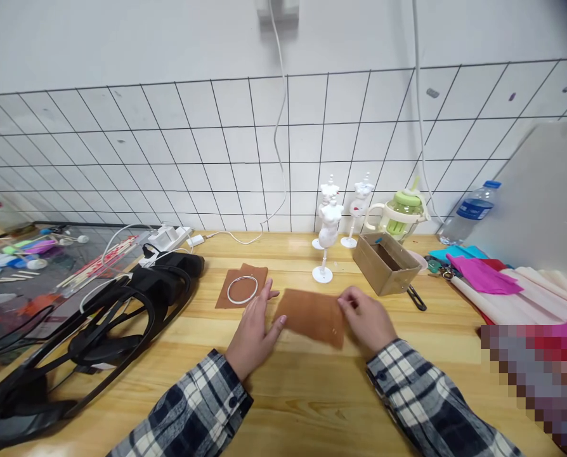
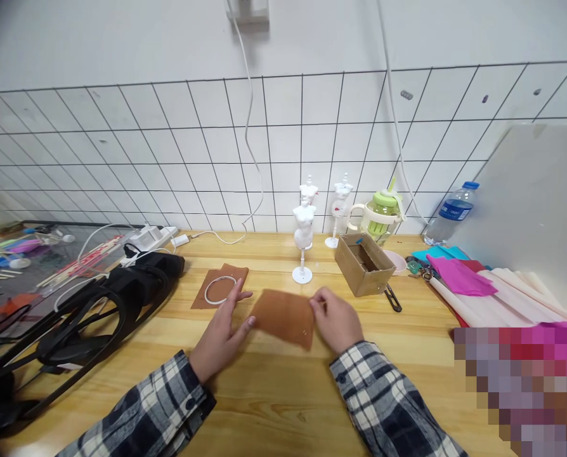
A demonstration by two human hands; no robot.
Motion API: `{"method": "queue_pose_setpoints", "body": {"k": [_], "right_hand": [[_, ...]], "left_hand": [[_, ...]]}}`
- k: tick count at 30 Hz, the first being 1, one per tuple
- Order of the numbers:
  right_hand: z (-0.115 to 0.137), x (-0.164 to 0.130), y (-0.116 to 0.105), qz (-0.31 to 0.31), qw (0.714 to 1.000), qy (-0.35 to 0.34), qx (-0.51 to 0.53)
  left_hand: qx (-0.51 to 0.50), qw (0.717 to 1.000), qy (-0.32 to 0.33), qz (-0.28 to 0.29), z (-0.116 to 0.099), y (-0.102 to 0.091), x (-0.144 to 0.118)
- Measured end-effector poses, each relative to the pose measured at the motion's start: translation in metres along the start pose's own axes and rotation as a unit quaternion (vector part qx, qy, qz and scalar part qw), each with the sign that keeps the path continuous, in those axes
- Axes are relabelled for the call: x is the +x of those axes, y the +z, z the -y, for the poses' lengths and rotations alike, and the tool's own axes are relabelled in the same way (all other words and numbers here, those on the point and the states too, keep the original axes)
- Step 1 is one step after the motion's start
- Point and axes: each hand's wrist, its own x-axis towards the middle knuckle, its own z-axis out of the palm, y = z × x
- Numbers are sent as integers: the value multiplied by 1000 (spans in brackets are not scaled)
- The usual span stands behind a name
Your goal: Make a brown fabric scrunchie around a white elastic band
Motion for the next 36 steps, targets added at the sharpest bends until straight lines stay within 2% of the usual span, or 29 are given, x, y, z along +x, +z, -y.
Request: {"method": "queue_pose_setpoints", "body": {"k": [2,3,4,5,7,8,9,12,16,22,25,28,30,33,34,36], "right_hand": [[-4,-1,-13,-130,991,0,-15],[-4,-2,-17,-171,984,-39,-31],[-1,-5,-20,-179,977,-103,-52],[3,-7,-19,-155,968,-181,-74],[17,-14,-10,-60,937,-325,-112],[25,-17,-2,-16,922,-361,-142],[33,-19,6,-4,915,-365,-171],[46,-25,29,41,906,-348,-238],[43,-28,37,61,918,-337,-201],[42,-28,24,55,932,-354,-56],[44,-31,26,85,927,-364,-34],[50,-36,24,84,926,-361,78],[53,-38,17,82,925,-311,203],[49,-32,-2,80,908,-171,374],[44,-26,-8,69,903,-134,403],[30,-14,-16,20,910,-90,404]], "left_hand": [[-6,1000,-6,8,1,1,0],[-7,1000,-8,14,2,1,0],[-6,1000,-6,20,2,1,0],[-4,1000,1,22,2,0,0],[3,999,30,22,0,-2,0],[6,998,49,26,-2,-4,0],[8,997,68,35,-4,-5,-1],[9,989,114,89,-11,-6,-2],[-1,978,142,150,-16,-4,-3],[-34,984,127,120,-18,-2,-3],[-19,981,127,145,-15,1,-3],[16,977,147,153,-14,2,-2],[42,976,147,156,-15,-2,0],[66,970,153,178,-17,-9,2],[67,966,162,191,-17,-10,2],[48,962,156,219,-16,-10,1]]}}
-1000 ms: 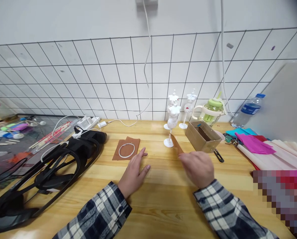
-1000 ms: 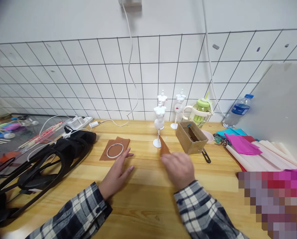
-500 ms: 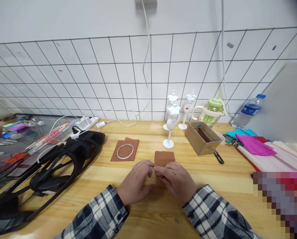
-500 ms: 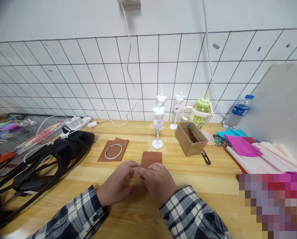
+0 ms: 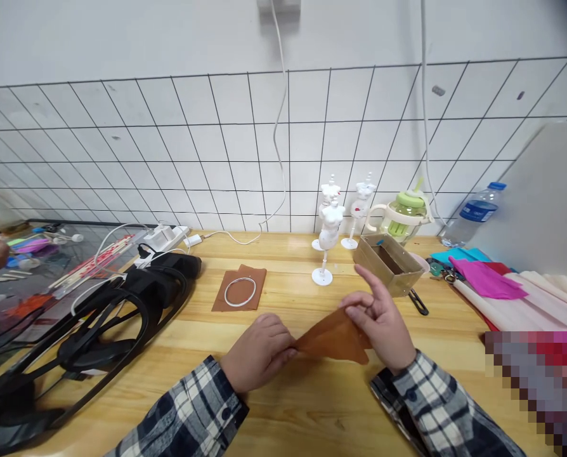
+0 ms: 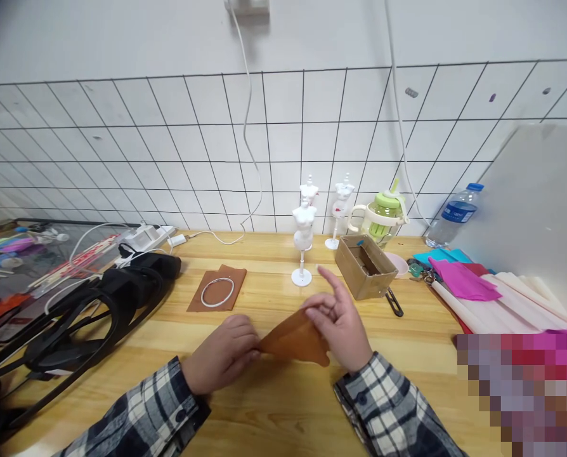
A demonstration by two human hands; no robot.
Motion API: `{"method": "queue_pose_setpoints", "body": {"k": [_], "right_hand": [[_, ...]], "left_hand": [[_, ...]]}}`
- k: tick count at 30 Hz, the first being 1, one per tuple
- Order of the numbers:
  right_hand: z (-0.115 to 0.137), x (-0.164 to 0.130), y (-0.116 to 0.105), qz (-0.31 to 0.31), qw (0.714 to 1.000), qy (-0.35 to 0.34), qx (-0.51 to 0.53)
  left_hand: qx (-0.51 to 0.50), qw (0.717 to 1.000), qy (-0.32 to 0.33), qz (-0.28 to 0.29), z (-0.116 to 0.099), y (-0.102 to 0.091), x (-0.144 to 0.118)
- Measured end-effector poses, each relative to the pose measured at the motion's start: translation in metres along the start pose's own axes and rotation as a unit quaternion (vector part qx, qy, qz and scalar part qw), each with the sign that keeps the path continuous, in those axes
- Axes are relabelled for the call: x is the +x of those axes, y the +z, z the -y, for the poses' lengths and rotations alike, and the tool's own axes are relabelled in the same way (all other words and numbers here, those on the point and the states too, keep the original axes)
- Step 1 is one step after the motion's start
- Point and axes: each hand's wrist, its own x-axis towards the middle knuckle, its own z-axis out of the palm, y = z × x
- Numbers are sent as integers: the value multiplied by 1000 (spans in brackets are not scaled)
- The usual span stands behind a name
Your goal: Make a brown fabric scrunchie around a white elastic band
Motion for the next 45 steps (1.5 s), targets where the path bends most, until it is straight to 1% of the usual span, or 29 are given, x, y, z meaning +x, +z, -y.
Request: {"method": "queue_pose_setpoints", "body": {"k": [1,2,3,4,5,6,8,10,11,13,15,18,21,22,23,25,26,27,28,29,31,32,33,35,36,38,40,45], "right_hand": [[-5,4,-7,-26,999,-9,-29],[-11,8,-13,-59,995,-34,-77],[-16,10,-16,-91,984,-66,-142],[-20,10,-16,-107,967,-103,-209],[-23,9,-13,-108,947,-140,-269],[-25,6,-7,-88,930,-169,-315],[-22,-2,10,7,912,-199,-358],[-17,-11,32,116,902,-174,-378],[-15,-14,41,146,892,-153,-399],[-12,-20,56,157,876,-124,-439],[-13,-23,63,151,865,-124,-461],[-18,-23,64,156,854,-152,-472],[-23,-20,61,164,849,-160,-476],[-24,-19,60,168,849,-154,-477],[-25,-17,58,173,850,-145,-475],[-28,-14,54,182,857,-128,-465],[-29,-13,51,184,862,-119,-456],[-30,-12,48,185,868,-109,-447],[-32,-11,45,186,873,-100,-439],[-33,-10,43,186,877,-90,-434],[-35,-9,38,190,881,-74,-428],[-36,-9,37,192,882,-68,-425],[-37,-8,36,196,883,-64,-422],[-38,-8,35,203,887,-56,-411],[-39,-8,35,207,890,-53,-404],[-38,-7,35,213,895,-45,-388],[-37,-7,36,210,901,-35,-378],[-37,-5,33,188,909,2,-372]], "left_hand": [[-35,999,-24,4,1,2,0],[-81,995,-63,3,2,4,0],[-134,984,-114,-5,4,6,0],[-179,970,-165,-16,6,9,1],[-206,956,-206,-26,9,12,2],[-221,946,-236,-31,11,14,2],[-242,931,-272,-28,15,17,4],[-281,912,-297,-25,17,20,5],[-306,900,-308,-32,18,21,6],[-353,875,-326,-60,18,22,7],[-400,850,-332,-80,19,20,9],[-457,829,-318,-63,18,17,10],[-485,823,-295,-36,16,14,9],[-482,825,-294,-30,17,12,8],[-465,833,-299,-30,18,10,6],[-374,871,-314,-57,25,2,1],[-291,899,-313,-94,29,-2,-1],[-188,930,-286,-137,33,-7,-4],[-110,949,-248,-162,37,-11,-6],[-69,965,-192,-164,39,-14,-8],[-26,990,-80,-111,37,-17,-9],[-19,996,-42,-78,34,-16,-9],[-15,998,-22,-51,30,-14,-8],[-19,1000,-10,-15,22,-7,-4],[-22,1000,-10,-6,19,-3,-3],[-26,999,-22,-9,17,3,-1],[-26,999,-35,-23,21,6,0],[-49,995,-69,-44,28,8,-2]]}}
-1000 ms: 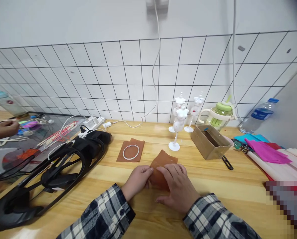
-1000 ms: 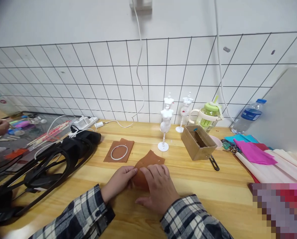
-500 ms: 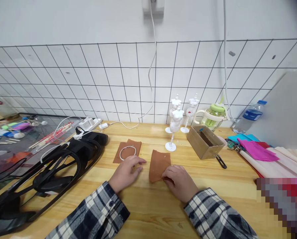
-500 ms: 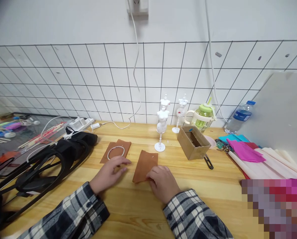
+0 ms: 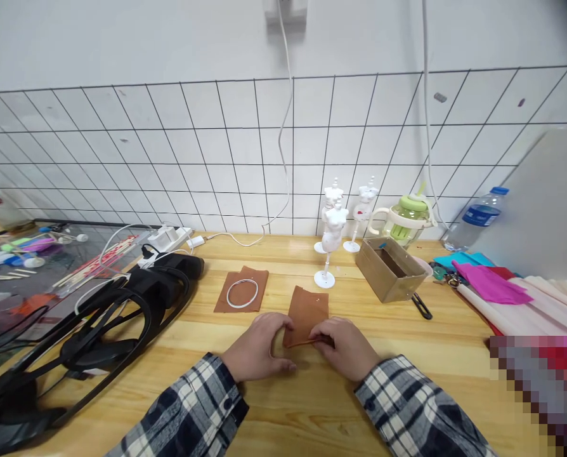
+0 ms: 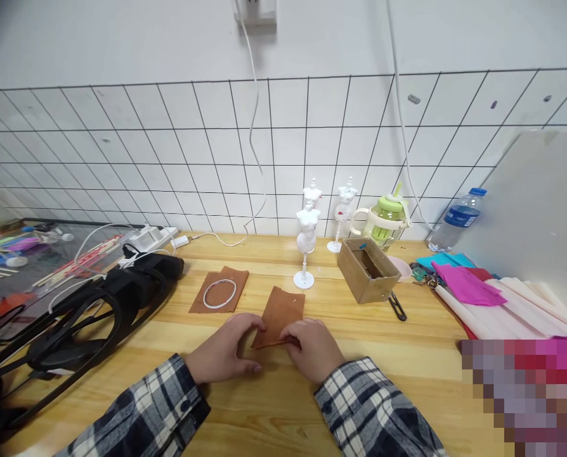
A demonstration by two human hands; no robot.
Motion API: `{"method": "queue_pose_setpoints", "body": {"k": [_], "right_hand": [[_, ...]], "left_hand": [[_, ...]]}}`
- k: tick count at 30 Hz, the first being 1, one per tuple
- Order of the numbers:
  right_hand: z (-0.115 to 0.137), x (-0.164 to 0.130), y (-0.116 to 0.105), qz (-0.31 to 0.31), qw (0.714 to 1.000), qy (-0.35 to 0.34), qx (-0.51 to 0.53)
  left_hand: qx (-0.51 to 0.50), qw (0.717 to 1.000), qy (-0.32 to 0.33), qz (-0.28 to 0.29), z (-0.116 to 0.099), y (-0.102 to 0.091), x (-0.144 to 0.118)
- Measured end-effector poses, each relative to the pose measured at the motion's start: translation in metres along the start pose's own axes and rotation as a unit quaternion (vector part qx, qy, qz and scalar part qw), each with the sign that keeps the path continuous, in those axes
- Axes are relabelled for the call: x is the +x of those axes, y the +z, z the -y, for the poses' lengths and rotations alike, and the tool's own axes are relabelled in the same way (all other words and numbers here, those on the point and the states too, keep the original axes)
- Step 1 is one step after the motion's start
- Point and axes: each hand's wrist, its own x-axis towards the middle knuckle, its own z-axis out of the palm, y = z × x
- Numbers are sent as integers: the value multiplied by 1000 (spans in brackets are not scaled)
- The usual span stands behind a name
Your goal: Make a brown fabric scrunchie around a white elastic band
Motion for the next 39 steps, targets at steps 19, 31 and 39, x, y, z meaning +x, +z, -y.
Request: {"method": "queue_pose_setpoints", "body": {"k": [19,31,39], "right_hand": [[0,3,-2,6,994,95,-53],[4,5,4,-8,988,117,-102],[7,5,-2,-4,973,139,-184]], "left_hand": [[51,997,-16,-56,5,13,8],[107,991,25,-81,-12,6,9],[134,987,79,42,-13,2,11]]}}
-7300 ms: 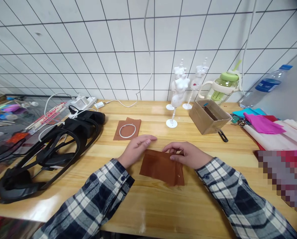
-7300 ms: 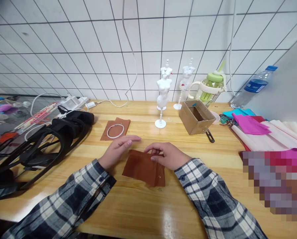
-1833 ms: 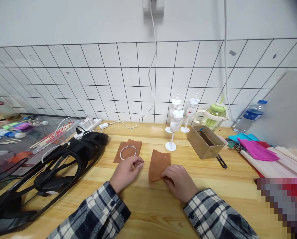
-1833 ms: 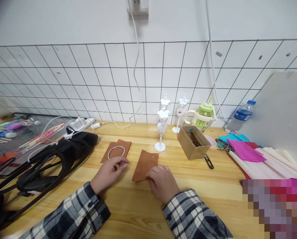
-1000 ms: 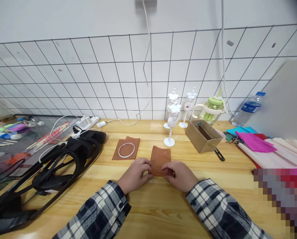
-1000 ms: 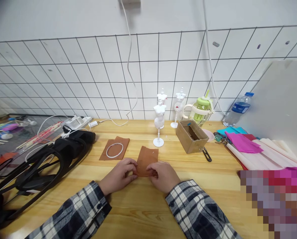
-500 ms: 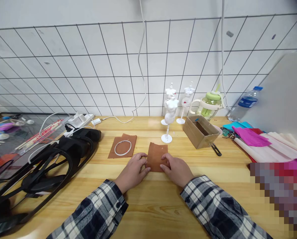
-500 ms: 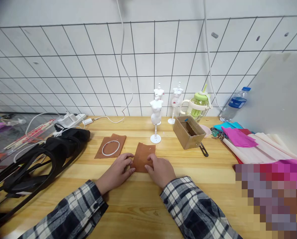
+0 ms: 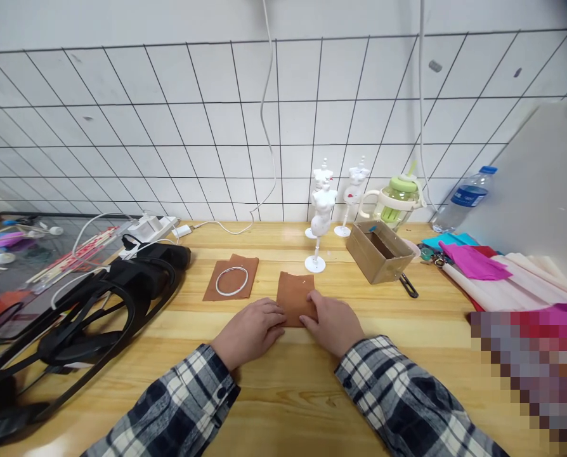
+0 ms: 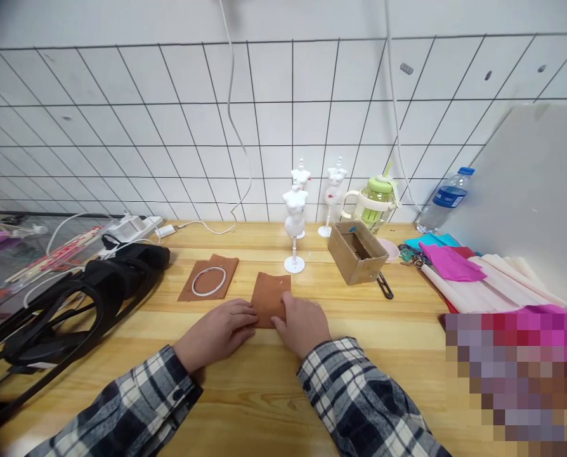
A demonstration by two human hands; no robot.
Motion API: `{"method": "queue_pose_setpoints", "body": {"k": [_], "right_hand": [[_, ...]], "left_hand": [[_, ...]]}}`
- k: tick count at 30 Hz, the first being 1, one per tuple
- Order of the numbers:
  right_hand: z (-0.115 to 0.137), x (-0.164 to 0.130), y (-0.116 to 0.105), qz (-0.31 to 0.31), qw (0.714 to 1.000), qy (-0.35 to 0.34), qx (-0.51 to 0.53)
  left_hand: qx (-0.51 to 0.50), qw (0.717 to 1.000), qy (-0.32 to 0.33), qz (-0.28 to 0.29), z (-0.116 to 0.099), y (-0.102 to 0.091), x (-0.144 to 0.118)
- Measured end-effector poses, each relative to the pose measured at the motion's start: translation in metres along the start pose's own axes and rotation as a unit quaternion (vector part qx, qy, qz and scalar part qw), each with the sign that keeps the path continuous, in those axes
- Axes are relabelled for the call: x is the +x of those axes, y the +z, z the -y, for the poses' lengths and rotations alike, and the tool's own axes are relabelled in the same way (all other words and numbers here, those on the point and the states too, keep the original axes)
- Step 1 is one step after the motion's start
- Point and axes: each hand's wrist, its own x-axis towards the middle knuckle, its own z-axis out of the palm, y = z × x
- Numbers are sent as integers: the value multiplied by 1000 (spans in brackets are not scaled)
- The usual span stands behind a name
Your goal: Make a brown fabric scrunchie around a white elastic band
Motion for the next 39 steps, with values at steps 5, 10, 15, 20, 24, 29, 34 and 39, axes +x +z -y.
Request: {"method": "queue_pose_setpoints", "body": {"k": [5,10,15,20,24,29,34,39], "right_hand": [[-28,0,-16,-62,995,52,-50],[-24,-5,-14,-48,983,-167,66],[-6,-4,1,-2,976,-206,66],[-7,1,4,-9,978,-199,68],[-7,1,2,-14,979,-177,99],[-5,-2,0,-38,973,-185,135],[-10,2,6,-29,977,-161,137],[-12,1,6,14,971,-146,187]], "left_hand": [[7,1000,4,-21,4,5,-2],[26,999,-17,-24,6,8,-4],[-3,998,-54,-26,6,8,-4],[-75,992,-87,-45,7,7,-2],[-73,993,-83,-47,16,9,4],[-13,994,-83,-74,23,13,4],[-20,995,-71,-73,16,11,0],[-39,995,-72,-63,13,10,-2]]}}
